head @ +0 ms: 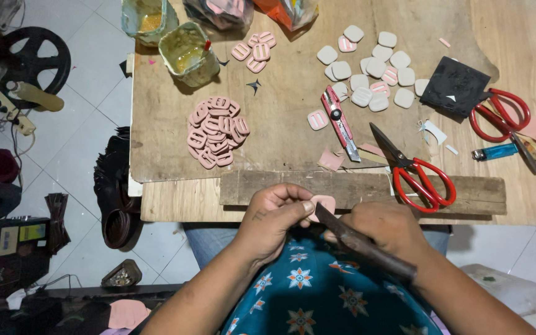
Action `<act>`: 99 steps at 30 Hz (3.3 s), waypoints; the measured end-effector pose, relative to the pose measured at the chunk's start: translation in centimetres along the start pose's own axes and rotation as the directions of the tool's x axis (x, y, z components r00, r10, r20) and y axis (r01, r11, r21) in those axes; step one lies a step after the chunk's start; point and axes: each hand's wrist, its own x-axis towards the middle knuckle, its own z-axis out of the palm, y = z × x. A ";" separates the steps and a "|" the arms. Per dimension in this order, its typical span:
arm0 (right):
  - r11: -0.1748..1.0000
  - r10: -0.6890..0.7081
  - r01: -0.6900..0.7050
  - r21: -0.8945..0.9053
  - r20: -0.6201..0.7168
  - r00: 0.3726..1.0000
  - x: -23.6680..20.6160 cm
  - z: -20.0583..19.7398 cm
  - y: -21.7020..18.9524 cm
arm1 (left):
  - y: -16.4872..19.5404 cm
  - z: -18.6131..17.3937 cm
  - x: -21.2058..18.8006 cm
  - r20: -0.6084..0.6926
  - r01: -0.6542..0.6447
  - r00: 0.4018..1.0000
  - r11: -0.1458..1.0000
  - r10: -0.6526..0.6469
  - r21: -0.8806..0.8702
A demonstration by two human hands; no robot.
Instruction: The person sits at a workbench trimming small pink foam shoe components. They pick up each piece, cut away excess edges with scissors and a curved blade, and place the trimmed piece onto a growing pile of finished components on the table.
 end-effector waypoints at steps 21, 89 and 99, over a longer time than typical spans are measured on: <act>0.652 0.689 -0.575 0.495 -0.069 0.722 0.4 1.5 -1.9 | -1.6 2.3 0.3 -0.048 0.046 0.997 0.984 -0.055 -0.170; 0.826 0.553 -0.556 -0.086 -0.061 0.831 -0.2 0.8 2.1 | 0.2 -0.3 0.5 0.426 -0.463 0.699 -0.091 0.574 0.882; 0.823 0.556 -0.534 -0.193 0.086 0.827 0.7 2.5 2.0 | -0.1 -0.8 0.9 0.401 -0.439 0.743 -0.062 0.536 0.896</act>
